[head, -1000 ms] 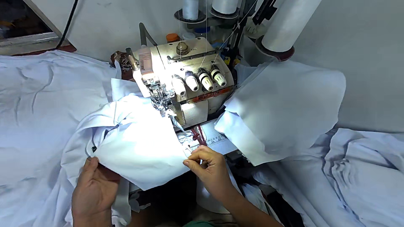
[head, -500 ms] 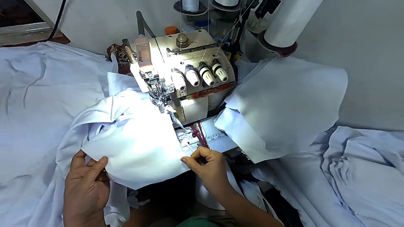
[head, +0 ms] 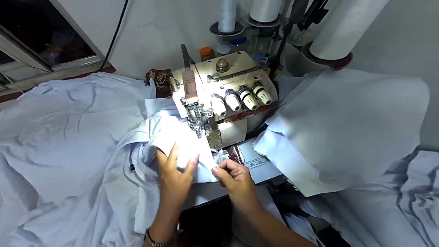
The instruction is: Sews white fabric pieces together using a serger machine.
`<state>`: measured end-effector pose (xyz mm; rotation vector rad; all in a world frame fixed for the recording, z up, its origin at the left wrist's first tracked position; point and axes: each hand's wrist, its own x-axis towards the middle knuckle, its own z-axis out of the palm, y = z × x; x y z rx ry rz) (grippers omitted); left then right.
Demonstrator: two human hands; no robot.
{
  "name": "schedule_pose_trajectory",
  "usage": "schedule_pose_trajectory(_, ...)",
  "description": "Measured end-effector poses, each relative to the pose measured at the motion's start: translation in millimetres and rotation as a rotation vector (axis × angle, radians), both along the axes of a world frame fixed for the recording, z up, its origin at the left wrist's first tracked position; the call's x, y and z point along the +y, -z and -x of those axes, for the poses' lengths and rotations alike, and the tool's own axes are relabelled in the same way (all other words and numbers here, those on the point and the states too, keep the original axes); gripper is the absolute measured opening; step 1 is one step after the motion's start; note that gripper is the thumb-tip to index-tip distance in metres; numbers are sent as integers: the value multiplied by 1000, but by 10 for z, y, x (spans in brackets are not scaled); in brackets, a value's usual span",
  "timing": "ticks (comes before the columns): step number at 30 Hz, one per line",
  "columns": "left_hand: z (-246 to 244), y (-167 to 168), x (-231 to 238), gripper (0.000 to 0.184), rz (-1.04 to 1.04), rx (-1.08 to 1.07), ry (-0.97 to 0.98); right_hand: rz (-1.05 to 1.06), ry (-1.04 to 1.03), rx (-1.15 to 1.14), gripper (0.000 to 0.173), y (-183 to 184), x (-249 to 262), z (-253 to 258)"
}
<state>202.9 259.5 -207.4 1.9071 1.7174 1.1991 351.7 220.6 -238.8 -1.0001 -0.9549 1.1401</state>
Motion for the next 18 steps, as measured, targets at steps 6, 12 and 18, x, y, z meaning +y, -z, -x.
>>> schedule_pose_trajectory(6, 246, -195, 637, 47, 102, -65, 115, 8, 133, -41, 32, -107, 388, 207)
schedule_pose_trajectory(12, 378, -254, 1245, 51, 194, -156, 77, 57, 112, 23, 42, -92, 404, 215)
schedule_pose_trajectory(18, 517, -163, 1147, 34, -15, -17, -116, 46, 8, 108, 31, 219, 202, 170)
